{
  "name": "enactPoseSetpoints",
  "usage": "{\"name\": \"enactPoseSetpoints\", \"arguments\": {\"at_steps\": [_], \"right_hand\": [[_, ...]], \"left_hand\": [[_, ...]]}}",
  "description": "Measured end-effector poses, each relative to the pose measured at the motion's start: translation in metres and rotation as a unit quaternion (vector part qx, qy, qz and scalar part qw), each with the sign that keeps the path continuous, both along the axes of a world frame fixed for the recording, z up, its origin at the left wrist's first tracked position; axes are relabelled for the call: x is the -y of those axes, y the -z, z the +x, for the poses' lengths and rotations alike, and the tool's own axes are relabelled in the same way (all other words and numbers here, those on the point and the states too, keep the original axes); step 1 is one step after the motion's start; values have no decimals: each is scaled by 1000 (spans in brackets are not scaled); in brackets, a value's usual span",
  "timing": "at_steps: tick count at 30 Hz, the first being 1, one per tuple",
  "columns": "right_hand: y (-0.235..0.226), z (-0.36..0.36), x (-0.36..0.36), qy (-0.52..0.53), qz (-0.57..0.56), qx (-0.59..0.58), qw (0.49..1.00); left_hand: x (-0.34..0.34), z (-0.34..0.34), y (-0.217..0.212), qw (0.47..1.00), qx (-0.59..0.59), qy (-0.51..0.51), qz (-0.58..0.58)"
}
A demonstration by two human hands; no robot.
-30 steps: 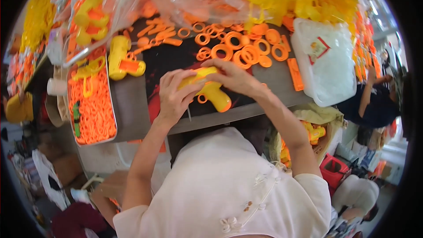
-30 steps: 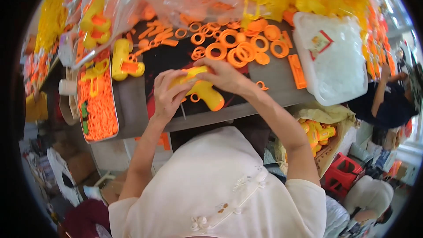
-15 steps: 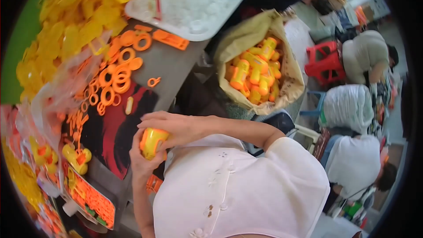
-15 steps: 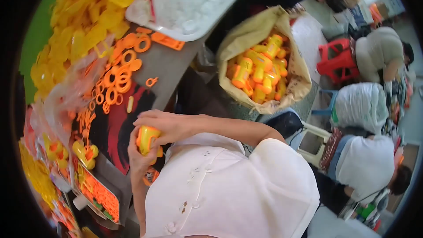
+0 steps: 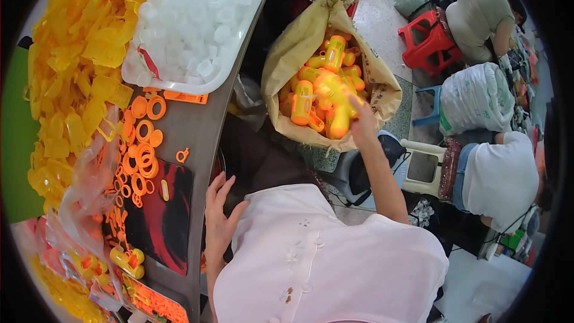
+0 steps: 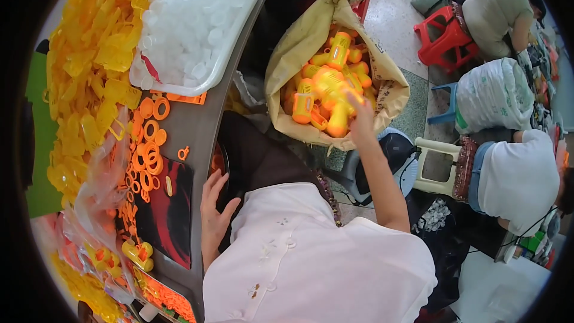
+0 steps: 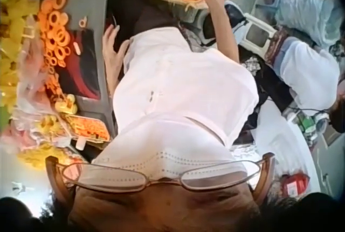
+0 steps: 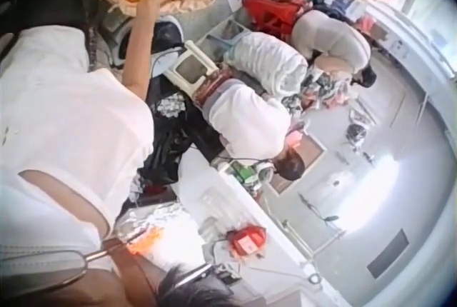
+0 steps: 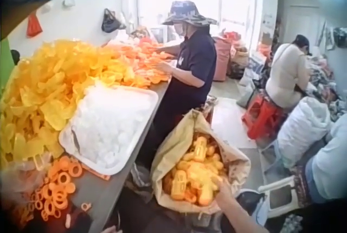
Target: Assembling plastic toy guns by attaching orange components to yellow frames.
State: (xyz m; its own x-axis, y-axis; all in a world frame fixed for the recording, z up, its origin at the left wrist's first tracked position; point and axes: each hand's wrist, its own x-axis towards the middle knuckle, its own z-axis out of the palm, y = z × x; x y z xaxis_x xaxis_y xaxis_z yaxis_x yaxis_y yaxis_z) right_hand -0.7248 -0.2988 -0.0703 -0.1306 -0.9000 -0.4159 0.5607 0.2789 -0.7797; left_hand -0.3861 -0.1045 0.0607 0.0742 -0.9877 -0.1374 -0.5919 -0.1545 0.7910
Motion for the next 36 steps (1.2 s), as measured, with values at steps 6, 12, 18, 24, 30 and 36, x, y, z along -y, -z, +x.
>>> {"name": "enactPoseSetpoints", "arguments": {"at_steps": [6, 12, 18, 24, 30, 36], "right_hand": [[43, -10, 89, 316, 72, -172, 930], [14, 113, 31, 150, -200, -469, 847], [-65, 244, -66, -109, -574, -324, 744], [-108, 303, -72, -352, -583, -279, 677], [-91, 338, -63, -426, -470, -279, 721], [-75, 339, -66, -413, -477, -309, 712]], "left_hand": [[-17, 6, -6, 999, -13, -50, 0], [-31, 2, 35, 993, -74, -89, -27], [-45, -8, 53, 963, -225, -127, 74], [-73, 3, 42, 968, -202, -150, -2], [-144, 73, -39, 925, -228, -277, -125], [-203, 214, -10, 667, 492, -558, -35]]}}
